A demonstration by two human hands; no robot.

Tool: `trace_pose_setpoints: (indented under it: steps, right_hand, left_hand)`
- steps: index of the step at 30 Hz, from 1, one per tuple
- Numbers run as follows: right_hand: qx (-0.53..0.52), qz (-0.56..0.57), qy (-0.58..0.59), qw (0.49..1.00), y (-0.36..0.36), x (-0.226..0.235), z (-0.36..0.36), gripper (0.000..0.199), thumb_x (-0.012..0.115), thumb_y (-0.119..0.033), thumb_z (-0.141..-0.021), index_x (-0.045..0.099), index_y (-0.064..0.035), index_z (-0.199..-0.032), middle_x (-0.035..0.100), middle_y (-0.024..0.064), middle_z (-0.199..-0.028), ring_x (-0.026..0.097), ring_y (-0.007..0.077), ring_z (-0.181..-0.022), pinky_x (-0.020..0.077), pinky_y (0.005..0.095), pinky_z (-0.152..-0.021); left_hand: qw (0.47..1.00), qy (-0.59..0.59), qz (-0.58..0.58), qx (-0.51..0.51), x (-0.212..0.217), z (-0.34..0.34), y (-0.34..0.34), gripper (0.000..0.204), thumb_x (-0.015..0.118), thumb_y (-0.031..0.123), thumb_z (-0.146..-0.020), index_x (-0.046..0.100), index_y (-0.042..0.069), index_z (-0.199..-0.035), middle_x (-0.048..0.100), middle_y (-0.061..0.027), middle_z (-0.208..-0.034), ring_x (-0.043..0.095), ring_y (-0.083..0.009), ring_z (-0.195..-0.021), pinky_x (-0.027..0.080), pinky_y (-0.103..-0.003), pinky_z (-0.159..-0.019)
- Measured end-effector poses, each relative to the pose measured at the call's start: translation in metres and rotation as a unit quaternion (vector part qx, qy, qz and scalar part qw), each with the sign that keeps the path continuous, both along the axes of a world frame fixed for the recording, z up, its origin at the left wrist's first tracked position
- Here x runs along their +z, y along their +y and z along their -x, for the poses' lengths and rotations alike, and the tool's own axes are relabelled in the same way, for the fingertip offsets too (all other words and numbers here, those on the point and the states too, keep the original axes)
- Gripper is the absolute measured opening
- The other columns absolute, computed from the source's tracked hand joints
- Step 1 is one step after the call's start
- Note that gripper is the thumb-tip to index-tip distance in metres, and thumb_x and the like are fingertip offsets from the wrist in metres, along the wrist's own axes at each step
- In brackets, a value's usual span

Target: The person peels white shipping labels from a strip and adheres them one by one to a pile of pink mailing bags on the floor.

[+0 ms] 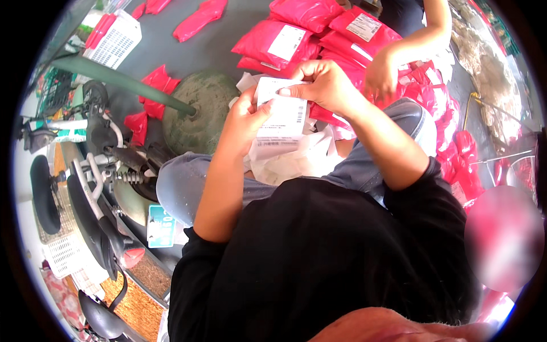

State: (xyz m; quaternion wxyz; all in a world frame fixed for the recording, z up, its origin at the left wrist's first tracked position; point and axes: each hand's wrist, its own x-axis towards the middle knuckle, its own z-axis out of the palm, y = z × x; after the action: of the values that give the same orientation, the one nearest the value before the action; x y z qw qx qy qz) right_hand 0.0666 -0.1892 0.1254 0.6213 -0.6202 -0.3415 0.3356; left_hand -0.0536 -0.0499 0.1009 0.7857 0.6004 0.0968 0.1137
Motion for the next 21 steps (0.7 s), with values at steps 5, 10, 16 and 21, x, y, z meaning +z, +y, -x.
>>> trace_pose_setpoints:
  steps: [5, 10, 16, 21]
  right_hand:
    - [-0.09, 0.024, 0.038, 0.995, -0.014, -0.048, -0.028, 0.01, 0.067, -0.007, -0.074, 0.064, 0.001, -0.08, 0.062, 0.0014, -0.071, 0.053, 0.005, -0.063, 0.0433, 0.0193, -0.056]
    - [-0.174, 0.113, -0.042, 0.977, -0.032, -0.091, -0.053, 0.012, 0.067, -0.008, -0.074, 0.065, 0.0003, -0.083, 0.062, 0.0025, -0.072, 0.054, 0.0066, -0.064, 0.0444, 0.0207, -0.056]
    - [-0.299, 0.187, 0.019, 0.936, -0.057, -0.14, -0.093, 0.017, 0.07, -0.014, -0.071, 0.067, -0.0016, -0.083, 0.064, 0.0035, -0.073, 0.055, 0.0074, -0.063, 0.0449, 0.0213, -0.059]
    - [-0.36, 0.24, -0.021, 0.901, -0.086, -0.181, -0.143, 0.022, 0.071, -0.024, -0.07, 0.068, -0.0059, -0.081, 0.064, 0.0023, -0.068, 0.056, 0.0084, -0.061, 0.0441, 0.0224, -0.058]
  left_hand:
    - [0.992, 0.122, 0.001, -0.011, -0.062, -0.036, -0.012, 0.021, 0.06, 0.014, -0.081, 0.059, -0.004, -0.093, 0.06, -0.0044, -0.078, 0.054, -0.0083, -0.07, 0.043, -0.023, -0.063]
    - [0.984, 0.176, -0.017, -0.027, -0.112, -0.074, -0.031, 0.031, 0.064, 0.026, -0.079, 0.061, -0.004, -0.086, 0.061, -0.0057, -0.073, 0.054, -0.0091, -0.062, 0.042, -0.024, -0.057]
    - [0.958, 0.267, -0.092, -0.045, -0.162, -0.1, -0.05, 0.052, 0.064, 0.046, -0.074, 0.063, -0.005, -0.082, 0.062, -0.0077, -0.07, 0.057, -0.0147, -0.062, 0.043, -0.027, -0.059]
    - [0.928, 0.358, -0.06, -0.085, -0.193, -0.103, -0.051, 0.064, 0.053, 0.059, -0.076, 0.062, -0.004, -0.087, 0.062, -0.012, -0.086, 0.056, -0.0165, -0.079, 0.042, -0.03, -0.069]
